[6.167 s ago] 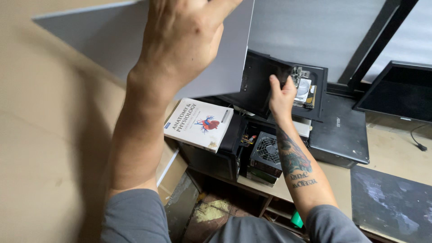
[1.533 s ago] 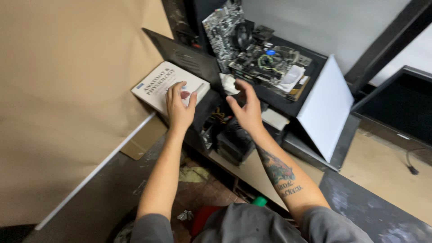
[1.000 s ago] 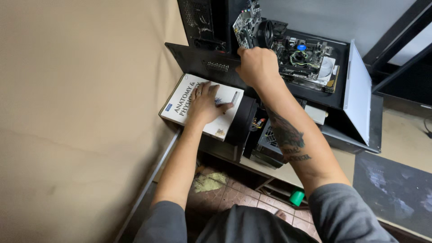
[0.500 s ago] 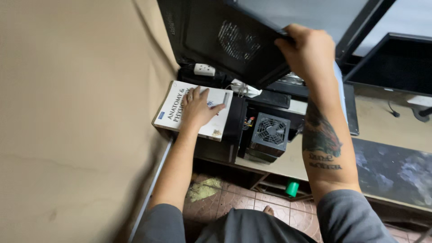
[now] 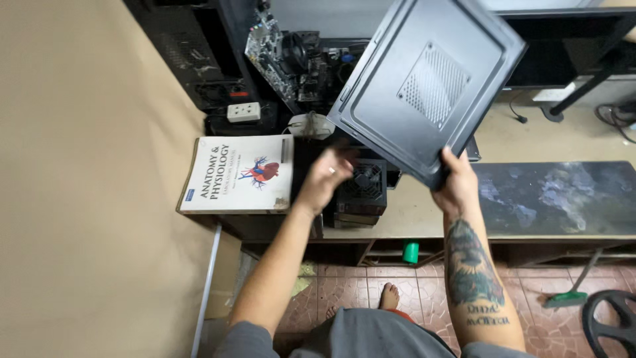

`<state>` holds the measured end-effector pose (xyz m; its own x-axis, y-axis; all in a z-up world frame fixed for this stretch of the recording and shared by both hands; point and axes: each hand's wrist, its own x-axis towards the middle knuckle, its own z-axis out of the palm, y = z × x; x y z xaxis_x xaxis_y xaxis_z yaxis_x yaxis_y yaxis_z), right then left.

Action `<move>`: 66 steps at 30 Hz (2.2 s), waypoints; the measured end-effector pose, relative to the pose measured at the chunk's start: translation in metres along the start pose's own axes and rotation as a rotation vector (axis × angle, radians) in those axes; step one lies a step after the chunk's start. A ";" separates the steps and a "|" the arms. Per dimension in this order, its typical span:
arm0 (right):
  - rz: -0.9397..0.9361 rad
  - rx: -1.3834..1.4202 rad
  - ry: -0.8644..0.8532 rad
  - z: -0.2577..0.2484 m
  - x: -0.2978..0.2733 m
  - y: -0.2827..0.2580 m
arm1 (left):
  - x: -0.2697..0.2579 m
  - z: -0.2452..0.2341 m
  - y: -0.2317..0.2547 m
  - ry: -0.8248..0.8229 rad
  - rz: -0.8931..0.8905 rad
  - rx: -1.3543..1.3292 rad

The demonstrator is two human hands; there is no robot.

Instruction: The person installs a power supply unit into a desktop computer case, routes and connects its cables, and then closes the case with its side panel. The workspace includes a motherboard, drives, and a textbook on the desk.

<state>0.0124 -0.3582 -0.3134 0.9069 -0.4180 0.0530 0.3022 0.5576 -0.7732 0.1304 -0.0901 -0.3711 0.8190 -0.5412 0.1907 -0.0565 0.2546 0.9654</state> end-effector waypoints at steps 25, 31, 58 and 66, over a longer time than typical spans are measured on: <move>0.377 0.100 0.008 -0.220 -0.162 0.034 | -0.116 0.067 -0.046 0.022 -0.259 -0.249; 0.481 0.133 -0.009 -0.218 -0.181 0.069 | -0.153 0.058 -0.024 0.231 -0.302 -0.048; -0.373 -1.060 -0.407 -0.165 -0.160 -0.042 | -0.194 0.057 0.006 0.358 -0.464 -0.353; 0.239 -0.456 -0.092 -0.169 -0.137 0.002 | -0.190 0.035 -0.025 0.342 -0.530 0.454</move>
<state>-0.1607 -0.4214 -0.4288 0.9630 -0.2416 -0.1193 -0.0565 0.2517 -0.9661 -0.0436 -0.0222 -0.4250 0.9286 -0.2029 -0.3106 0.2234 -0.3625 0.9048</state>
